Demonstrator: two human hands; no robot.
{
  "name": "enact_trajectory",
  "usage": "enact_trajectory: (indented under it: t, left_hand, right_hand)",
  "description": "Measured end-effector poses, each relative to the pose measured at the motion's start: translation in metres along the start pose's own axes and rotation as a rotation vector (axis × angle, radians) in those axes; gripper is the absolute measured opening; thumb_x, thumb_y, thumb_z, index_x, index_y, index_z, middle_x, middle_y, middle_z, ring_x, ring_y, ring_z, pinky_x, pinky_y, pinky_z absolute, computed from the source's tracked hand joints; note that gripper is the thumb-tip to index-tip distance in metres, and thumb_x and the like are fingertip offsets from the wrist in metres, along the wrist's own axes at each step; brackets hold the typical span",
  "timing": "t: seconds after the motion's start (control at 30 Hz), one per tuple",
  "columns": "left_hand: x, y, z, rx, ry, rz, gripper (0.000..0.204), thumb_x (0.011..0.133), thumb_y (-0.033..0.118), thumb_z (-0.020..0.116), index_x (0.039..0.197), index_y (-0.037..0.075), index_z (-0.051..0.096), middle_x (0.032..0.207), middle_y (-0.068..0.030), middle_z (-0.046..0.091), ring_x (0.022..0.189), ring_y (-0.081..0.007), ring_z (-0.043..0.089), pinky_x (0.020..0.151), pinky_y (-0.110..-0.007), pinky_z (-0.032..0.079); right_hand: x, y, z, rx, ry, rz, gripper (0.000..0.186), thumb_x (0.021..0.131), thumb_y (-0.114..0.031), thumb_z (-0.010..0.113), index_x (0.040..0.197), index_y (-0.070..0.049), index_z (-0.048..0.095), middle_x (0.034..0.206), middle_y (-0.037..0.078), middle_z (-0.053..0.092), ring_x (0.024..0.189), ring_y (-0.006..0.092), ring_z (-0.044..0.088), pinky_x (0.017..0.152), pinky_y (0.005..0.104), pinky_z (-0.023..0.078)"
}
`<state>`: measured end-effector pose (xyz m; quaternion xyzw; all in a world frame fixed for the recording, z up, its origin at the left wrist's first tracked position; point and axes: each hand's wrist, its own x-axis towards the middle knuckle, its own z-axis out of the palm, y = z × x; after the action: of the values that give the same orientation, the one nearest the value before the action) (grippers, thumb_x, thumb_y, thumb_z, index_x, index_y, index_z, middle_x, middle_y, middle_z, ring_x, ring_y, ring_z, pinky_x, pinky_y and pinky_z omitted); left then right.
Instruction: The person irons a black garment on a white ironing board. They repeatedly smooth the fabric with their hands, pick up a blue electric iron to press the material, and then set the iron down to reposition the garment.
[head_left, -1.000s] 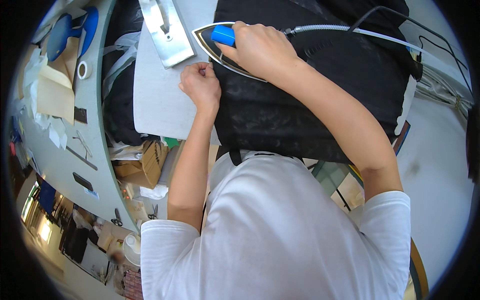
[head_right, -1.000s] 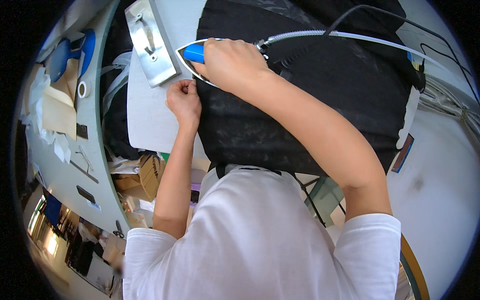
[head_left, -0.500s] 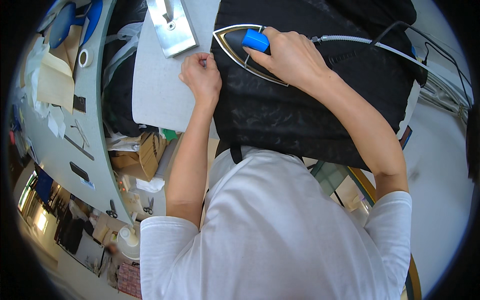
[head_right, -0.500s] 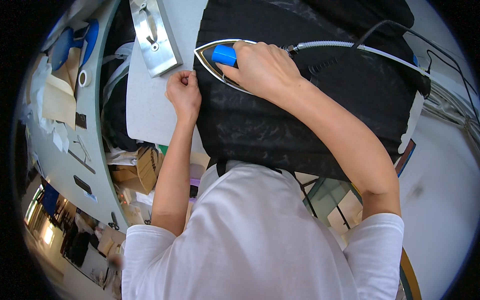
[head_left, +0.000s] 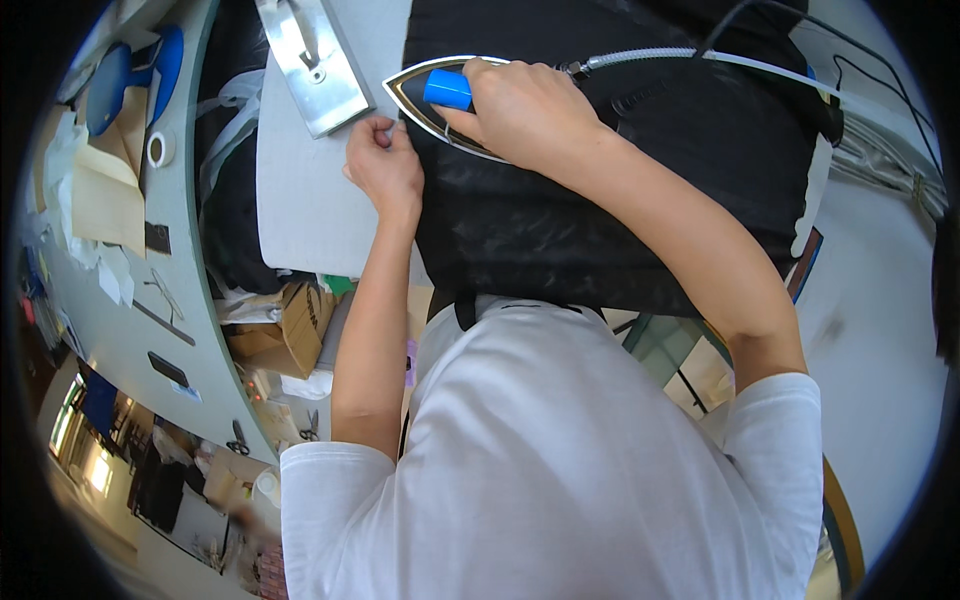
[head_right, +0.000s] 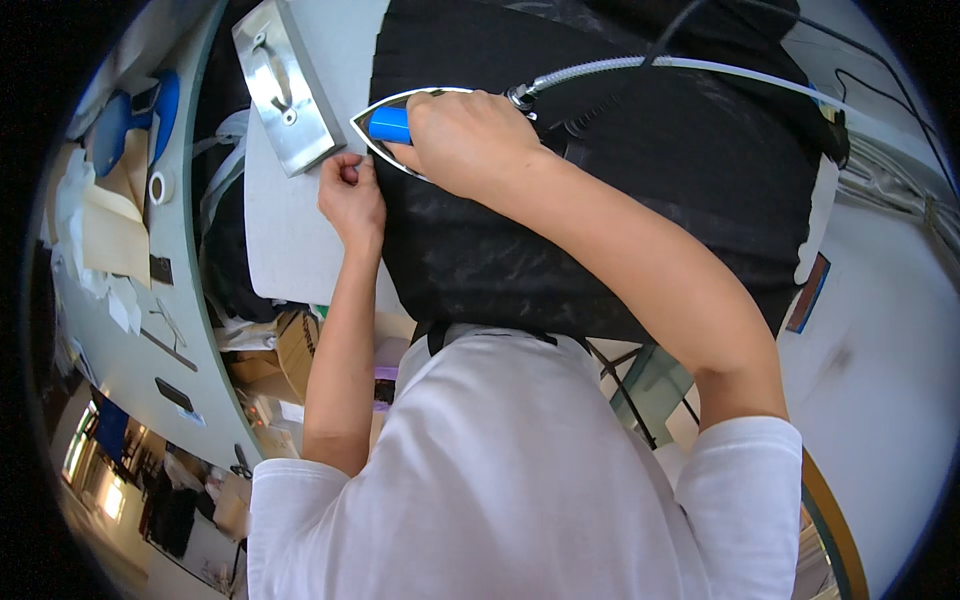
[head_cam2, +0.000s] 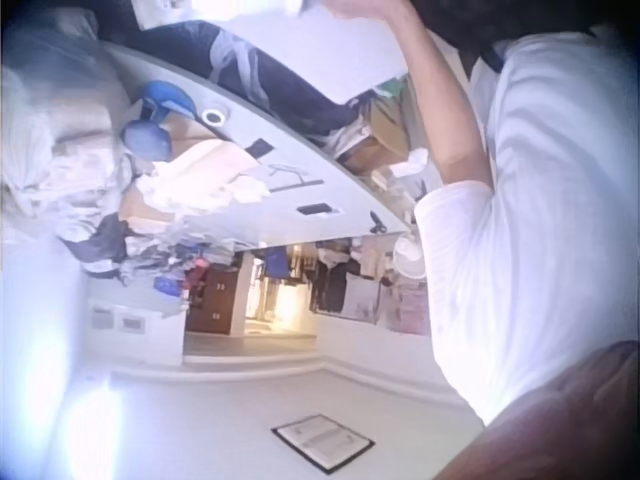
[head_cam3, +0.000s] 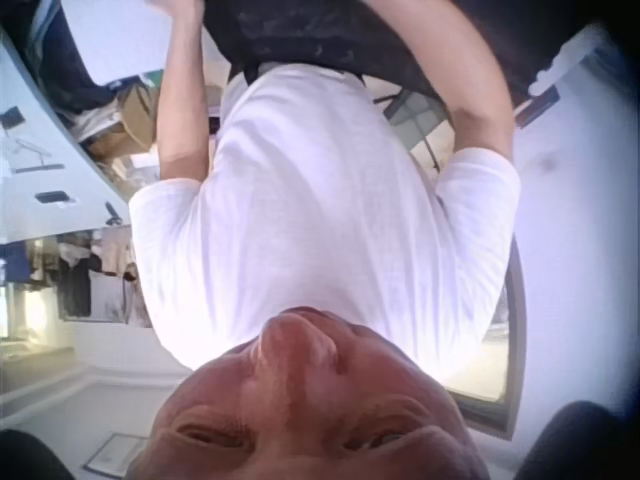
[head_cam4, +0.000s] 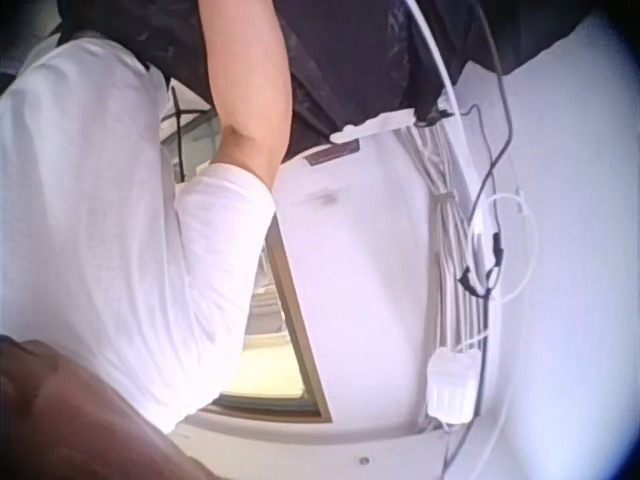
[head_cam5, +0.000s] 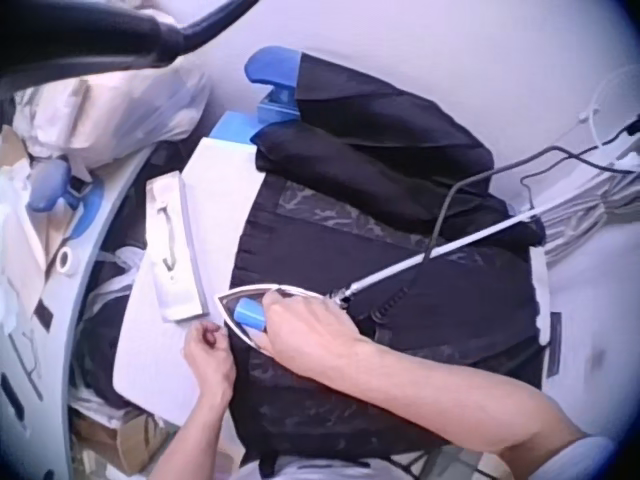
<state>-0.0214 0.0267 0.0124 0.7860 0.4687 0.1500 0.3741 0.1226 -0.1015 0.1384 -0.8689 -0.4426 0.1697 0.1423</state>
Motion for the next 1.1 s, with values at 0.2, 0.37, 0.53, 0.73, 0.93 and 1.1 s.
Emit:
enact_trajectory:
  t: [0.2, 0.37, 0.53, 0.73, 0.93, 1.1]
  left_hand:
    - [0.003, -0.003, -0.001, -0.036, 0.003, 0.143, 0.007, 0.089, 0.010, 0.077, 0.095, 0.010, 0.079, 0.083, -0.0046, 0.066, 0.075, -0.0212, 0.063, 0.082, -0.039, 0.044]
    - [0.010, 0.000, -0.011, -0.030, -0.052, 0.176, 0.007, 0.088, 0.010, 0.080, 0.095, 0.008, 0.081, 0.080, -0.0088, 0.066, 0.069, -0.0245, 0.064, 0.068, -0.038, 0.051]
    - [0.015, -0.006, -0.015, -0.039, -0.110, 0.158, 0.010, 0.089, 0.009, 0.080, 0.098, 0.007, 0.082, 0.080, -0.0104, 0.066, 0.070, -0.0237, 0.064, 0.068, -0.037, 0.051]
    - [0.025, -0.008, -0.019, -0.018, -0.199, 0.093, 0.011, 0.089, 0.008, 0.079, 0.099, 0.007, 0.082, 0.085, -0.0097, 0.070, 0.075, -0.0205, 0.065, 0.072, -0.036, 0.053]
    - [0.019, -0.029, -0.012, 0.059, -0.082, 0.419, 0.012, 0.092, 0.004, 0.072, 0.102, 0.002, 0.079, 0.094, -0.0142, 0.073, 0.088, -0.0302, 0.070, 0.084, -0.040, 0.055]
    - [0.003, -0.003, -0.004, 0.479, 0.005, 0.732, 0.016, 0.092, 0.000, 0.066, 0.106, -0.001, 0.073, 0.105, -0.0148, 0.068, 0.102, -0.0360, 0.063, 0.091, -0.048, 0.048]
  right_hand:
    - [-0.040, 0.031, -0.032, -0.100, -0.245, -0.033, 0.047, 0.094, -0.044, 0.073, 0.105, 0.002, 0.074, 0.090, 0.024, 0.077, 0.081, 0.0370, 0.078, 0.078, 0.0450, 0.063]
    - [-0.043, 0.031, -0.029, -0.147, -0.293, -0.061, 0.045, 0.092, -0.044, 0.075, 0.103, 0.000, 0.075, 0.089, 0.021, 0.077, 0.082, 0.0352, 0.077, 0.078, 0.0444, 0.062]
    - [-0.036, 0.014, -0.016, -0.095, -0.220, -0.162, 0.046, 0.095, -0.045, 0.073, 0.100, 0.001, 0.070, 0.077, 0.021, 0.074, 0.072, 0.0379, 0.075, 0.071, 0.0448, 0.061]
    - [-0.032, 0.004, -0.007, -0.060, -0.166, -0.202, 0.045, 0.091, -0.044, 0.076, 0.102, -0.001, 0.073, 0.080, 0.019, 0.076, 0.074, 0.0358, 0.076, 0.071, 0.0434, 0.061]
    - [-0.046, 0.018, -0.007, 0.013, -0.145, -0.174, 0.045, 0.087, -0.043, 0.079, 0.099, 0.000, 0.073, 0.086, 0.021, 0.077, 0.081, 0.0365, 0.077, 0.075, 0.0456, 0.061]
    - [-0.083, 0.061, -0.021, -0.004, -0.157, -0.009, 0.041, 0.082, -0.038, 0.081, 0.100, -0.001, 0.076, 0.089, 0.020, 0.077, 0.086, 0.0347, 0.077, 0.078, 0.0439, 0.061]
